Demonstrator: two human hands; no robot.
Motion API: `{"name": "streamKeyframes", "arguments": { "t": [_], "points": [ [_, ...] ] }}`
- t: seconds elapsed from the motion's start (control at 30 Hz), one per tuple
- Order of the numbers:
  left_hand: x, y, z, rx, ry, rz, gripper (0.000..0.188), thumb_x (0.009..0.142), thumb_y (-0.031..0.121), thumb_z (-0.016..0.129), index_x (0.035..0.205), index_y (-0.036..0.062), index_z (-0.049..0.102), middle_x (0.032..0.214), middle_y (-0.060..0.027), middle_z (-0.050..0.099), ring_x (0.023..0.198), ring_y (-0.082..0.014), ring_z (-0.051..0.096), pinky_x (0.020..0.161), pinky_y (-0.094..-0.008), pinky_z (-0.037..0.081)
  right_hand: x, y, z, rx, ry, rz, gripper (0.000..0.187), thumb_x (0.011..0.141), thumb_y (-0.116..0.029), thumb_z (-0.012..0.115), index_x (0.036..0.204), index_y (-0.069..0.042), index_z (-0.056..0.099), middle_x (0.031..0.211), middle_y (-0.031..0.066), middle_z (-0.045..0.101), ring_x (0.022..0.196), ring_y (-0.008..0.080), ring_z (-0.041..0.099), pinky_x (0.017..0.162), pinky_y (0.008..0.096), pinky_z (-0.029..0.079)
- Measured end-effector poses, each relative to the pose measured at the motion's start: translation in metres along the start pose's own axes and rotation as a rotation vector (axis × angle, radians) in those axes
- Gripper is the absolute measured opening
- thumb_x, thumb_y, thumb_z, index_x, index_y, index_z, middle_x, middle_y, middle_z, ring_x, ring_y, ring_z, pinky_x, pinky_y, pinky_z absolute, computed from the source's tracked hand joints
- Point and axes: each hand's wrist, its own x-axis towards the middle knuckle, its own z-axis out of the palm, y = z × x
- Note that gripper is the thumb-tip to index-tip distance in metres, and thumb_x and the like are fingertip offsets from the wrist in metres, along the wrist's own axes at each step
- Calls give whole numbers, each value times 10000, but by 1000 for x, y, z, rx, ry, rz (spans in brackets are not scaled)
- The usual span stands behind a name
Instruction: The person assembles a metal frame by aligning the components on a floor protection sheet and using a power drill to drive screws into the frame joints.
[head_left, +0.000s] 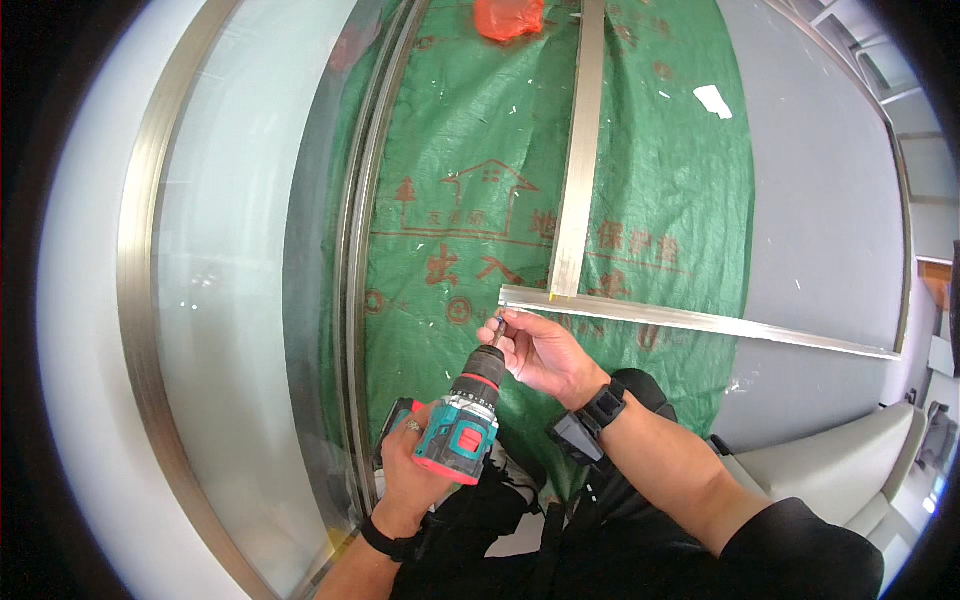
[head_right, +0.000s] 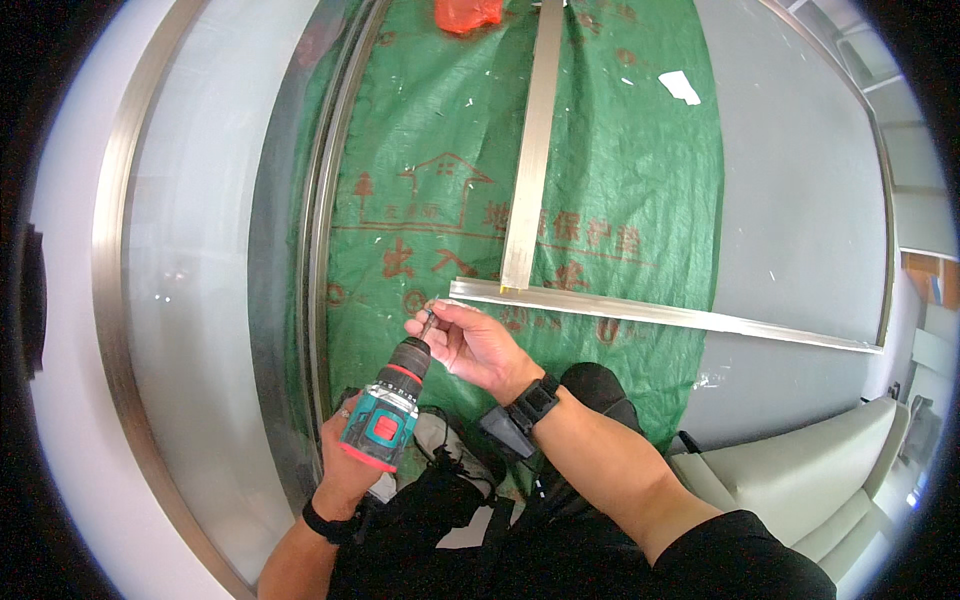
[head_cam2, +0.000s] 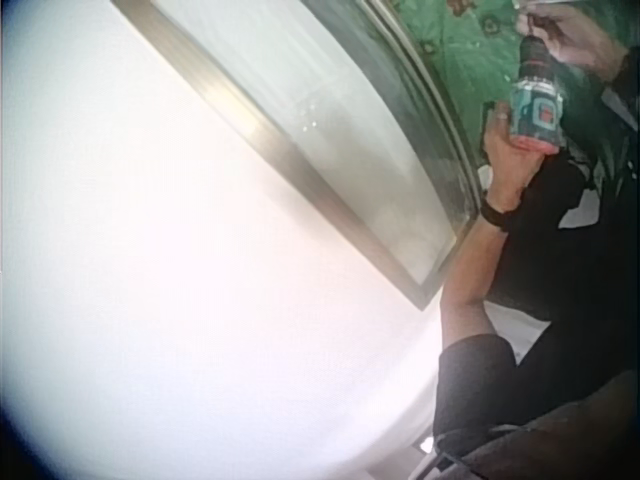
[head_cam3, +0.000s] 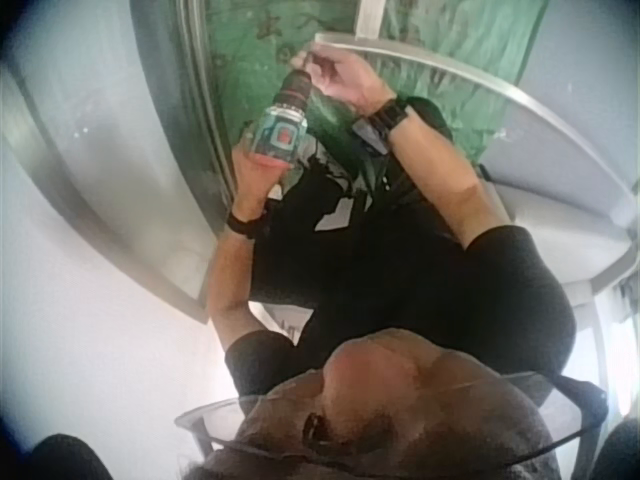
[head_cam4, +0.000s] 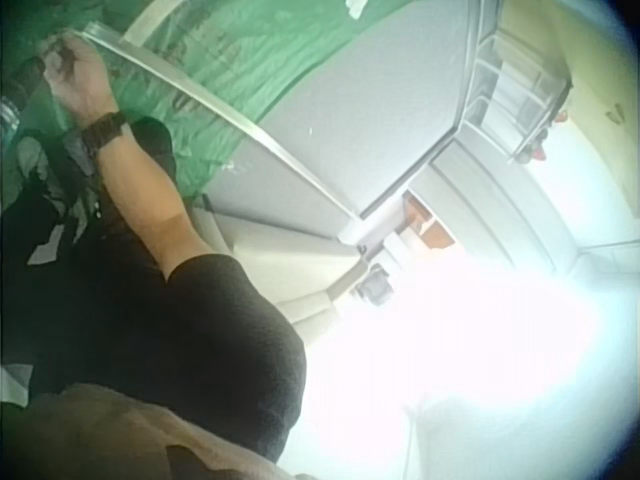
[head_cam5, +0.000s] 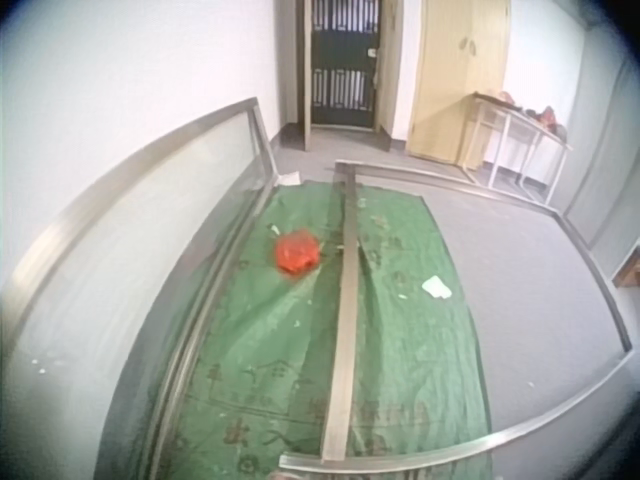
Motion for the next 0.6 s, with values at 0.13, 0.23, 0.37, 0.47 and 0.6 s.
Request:
{"name": "streamKeyframes", "arguments": {
  "t": [0.13,0.23,0.37,0.47,0.6],
  "points": [
    [2,6,-1,-69,-15,-28,294,741,44,733,1017,7,639,891,-43,678,789,-99,609,721,-269,500,-1,-1,2,44,-14,-11,120,932,-74,548,949,42,576,965,189,649,969,303,660,725,315,615],
    [7,7,-7,27,-10,21,312,728,62,748,1013,2,637,893,-44,676,784,-103,607,723,-271,500,-5,-5,6,-26,-5,-40,121,930,-68,540,951,45,575,969,193,651,964,304,663,726,316,614],
    [15,13,-18,47,-32,82,334,712,85,767,1010,4,643,882,-41,672,779,-93,596,714,-269,496,-8,-5,18,-95,-42,-93,121,933,-72,535,946,42,574,974,197,653,958,303,666,728,316,613],
    [16,24,-34,111,-63,102,359,684,113,785,999,8,650,877,-80,679,766,-150,632,709,-295,503,-12,1,29,-207,-24,-170,125,942,-80,521,944,33,576,959,185,654,955,292,669,739,317,610],
    [19,41,-50,311,-38,298,400,648,125,783,1004,11,639,890,-166,661,792,-340,641,718,-379,512,-15,4,39,-439,43,-242,118,948,-88,508,975,8,571,951,141,645,949,298,664,759,312,595]
  ]
}}
